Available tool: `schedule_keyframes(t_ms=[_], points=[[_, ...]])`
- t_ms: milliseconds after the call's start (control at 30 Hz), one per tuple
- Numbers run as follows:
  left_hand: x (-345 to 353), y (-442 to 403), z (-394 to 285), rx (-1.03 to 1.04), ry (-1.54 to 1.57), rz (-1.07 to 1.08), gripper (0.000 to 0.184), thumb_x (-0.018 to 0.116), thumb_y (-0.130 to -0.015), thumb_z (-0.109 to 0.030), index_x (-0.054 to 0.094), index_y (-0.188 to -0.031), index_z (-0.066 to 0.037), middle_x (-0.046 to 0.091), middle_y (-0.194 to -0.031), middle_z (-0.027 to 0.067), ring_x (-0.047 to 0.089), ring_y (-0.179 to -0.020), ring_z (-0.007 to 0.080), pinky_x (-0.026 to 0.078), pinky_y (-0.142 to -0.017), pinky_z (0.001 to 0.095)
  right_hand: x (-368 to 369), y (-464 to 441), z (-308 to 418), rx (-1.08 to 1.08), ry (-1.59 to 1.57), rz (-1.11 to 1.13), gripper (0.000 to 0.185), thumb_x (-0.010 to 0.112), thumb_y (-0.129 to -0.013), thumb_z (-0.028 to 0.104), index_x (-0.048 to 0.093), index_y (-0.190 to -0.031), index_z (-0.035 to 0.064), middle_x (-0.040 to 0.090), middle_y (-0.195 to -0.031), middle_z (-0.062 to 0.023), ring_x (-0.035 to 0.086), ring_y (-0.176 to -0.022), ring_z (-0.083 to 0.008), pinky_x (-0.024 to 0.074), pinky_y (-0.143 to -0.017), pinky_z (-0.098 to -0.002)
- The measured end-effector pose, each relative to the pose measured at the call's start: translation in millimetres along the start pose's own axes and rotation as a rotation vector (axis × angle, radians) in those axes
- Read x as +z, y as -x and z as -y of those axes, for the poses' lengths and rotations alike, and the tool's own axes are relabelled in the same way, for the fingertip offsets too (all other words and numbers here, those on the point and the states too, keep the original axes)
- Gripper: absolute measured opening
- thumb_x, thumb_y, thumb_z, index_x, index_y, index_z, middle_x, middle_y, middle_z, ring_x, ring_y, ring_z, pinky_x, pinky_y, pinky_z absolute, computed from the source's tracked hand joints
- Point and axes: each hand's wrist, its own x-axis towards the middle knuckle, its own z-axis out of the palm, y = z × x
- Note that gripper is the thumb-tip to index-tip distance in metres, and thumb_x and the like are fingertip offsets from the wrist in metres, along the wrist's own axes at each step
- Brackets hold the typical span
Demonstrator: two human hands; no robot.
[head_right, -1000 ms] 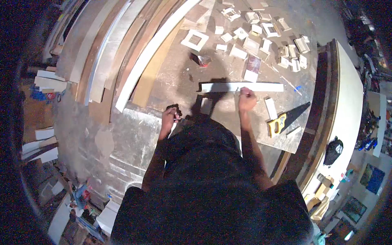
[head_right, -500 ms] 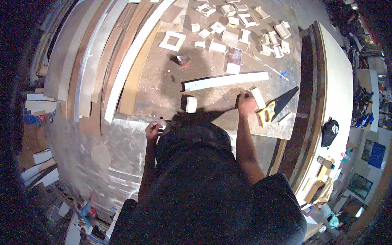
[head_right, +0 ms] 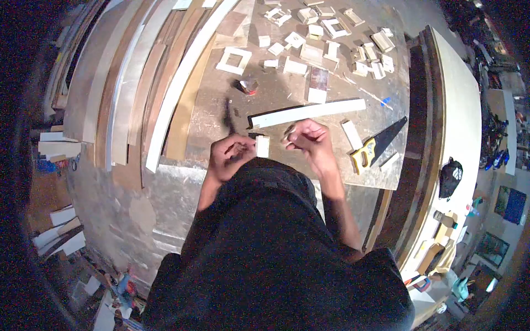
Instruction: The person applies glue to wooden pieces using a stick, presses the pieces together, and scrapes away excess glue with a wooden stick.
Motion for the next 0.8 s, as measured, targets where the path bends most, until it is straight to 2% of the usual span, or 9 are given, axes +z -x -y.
schedule_keyframes(t_ms=[67,167,200,267,367,467,633,700,800], points=[[15.1,-10.8,-38.8,0.037,-0.078,0.048,0.025,0.079,-0.083,-0.009,0.069,-0.104,-0.003,0.069,-0.091,0.0043,0.064,-0.081,0.0071,0.049,-0.066,0.0207,19.5,6.4,10.7,0.034,0.043,-0.011,0.016,0.065,-0.086,-0.009,0.066,-0.099,-0.0001,0.07,-0.09,-0.0114,0.07,-0.08,-0.0179,0.0586,-0.065,-0.0282],[34.3,-22.2,-82.8,0.254,-0.213,0.08,0.021,0.082,-0.079,-0.01,0.071,-0.095,-0.003,0.072,-0.092,0.0069,0.068,-0.078,0.0116,0.051,-0.062,0.0239,42.1,11.5,14.3,-0.058,-0.088,0.049,0.018,0.07,-0.083,-0.008,0.065,-0.1,-0.0033,0.07,-0.091,-0.0127,0.069,-0.081,-0.0178,0.0594,-0.065,-0.0297],[34.4,-23.0,-89.9,0.255,-0.213,0.078,0.021,0.082,-0.079,-0.01,0.071,-0.095,-0.003,0.072,-0.092,0.0069,0.068,-0.078,0.0116,0.051,-0.062,0.0239,43.6,11.5,13.6,-0.057,-0.087,0.051,0.018,0.07,-0.083,-0.008,0.065,-0.1,-0.0033,0.07,-0.091,-0.0127,0.069,-0.081,-0.0178,0.0594,-0.065,-0.0297],[32.4,-24.0,-99.6,0.323,-0.339,0.051,0.018,0.081,-0.079,-0.01,0.071,-0.094,-0.003,0.072,-0.089,0.0071,0.068,-0.077,0.0132,0.051,-0.062,0.0246,47.0,10.9,12.1,-0.189,0.013,0.057,0.019,0.072,-0.082,-0.008,0.065,-0.099,-0.004,0.07,-0.091,-0.0135,0.069,-0.079,-0.0185,0.06,-0.067,-0.0306],[27.7,-22.7,-105.1,0.379,-0.38,0.011,0.014,0.077,-0.081,-0.007,0.072,-0.092,-0.003,0.072,-0.085,0.0078,0.069,-0.075,0.0148,0.052,-0.062,0.0255,53.4,12.1,21.5,-0.151,0.094,0.046,0.019,0.071,-0.082,-0.009,0.062,-0.098,-0.0041,0.068,-0.091,-0.0161,0.069,-0.076,-0.0228,0.0599,-0.065,-0.0333],[21.6,-18.1,-108.9,0.347,-0.325,0.004,0.011,0.074,-0.083,-0.005,0.072,-0.093,-0.003,0.072,-0.085,0.0079,0.068,-0.074,0.0148,0.051,-0.061,0.026,66.4,11.2,33.1,-0.166,0.156,0.061,0.018,0.071,-0.081,-0.012,0.065,-0.097,-0.0048,0.071,-0.09,-0.0157,0.07,-0.076,-0.0209,0.0606,-0.068,-0.0322],[12.3,-15.4,-104.6,0.249,-0.158,-0.072,0.01,0.072,-0.084,-0.004,0.073,-0.094,-0.001,0.072,-0.086,0.0086,0.069,-0.075,0.014,0.051,-0.063,0.0257,78.4,0.9,41.7,-0.13,0.219,0.055,0.015,0.07,-0.082,-0.014,0.065,-0.094,-0.0073,0.07,-0.085,-0.0181,0.073,-0.074,-0.0259,0.0622,-0.069,-0.0361],[11.3,-15.0,-100.4,0.187,-0.086,-0.107,0.011,0.072,-0.085,-0.004,0.073,-0.094,0.0,0.073,-0.086,0.0087,0.069,-0.076,0.0137,0.051,-0.064,0.0257,81.2,-3.1,42.4,-0.149,0.2,0.084,0.016,0.071,-0.081,-0.01,0.065,-0.095,-0.0056,0.07,-0.081,-0.0168,0.072,-0.066,-0.0271,0.0613,-0.066,-0.0364],[9.4,-22.8,-95.8,0.143,0.083,-0.144,0.012,0.073,-0.084,-0.006,0.073,-0.094,0.001,0.073,-0.085,0.0086,0.069,-0.077,0.0139,0.051,-0.065,0.0257,78.4,-11.8,42.2,-0.142,0.144,0.149,0.011,0.068,-0.083,-0.013,0.065,-0.093,-0.009,0.07,-0.083,-0.0206,0.073,-0.071,-0.0289,0.0625,-0.065,-0.0387]])
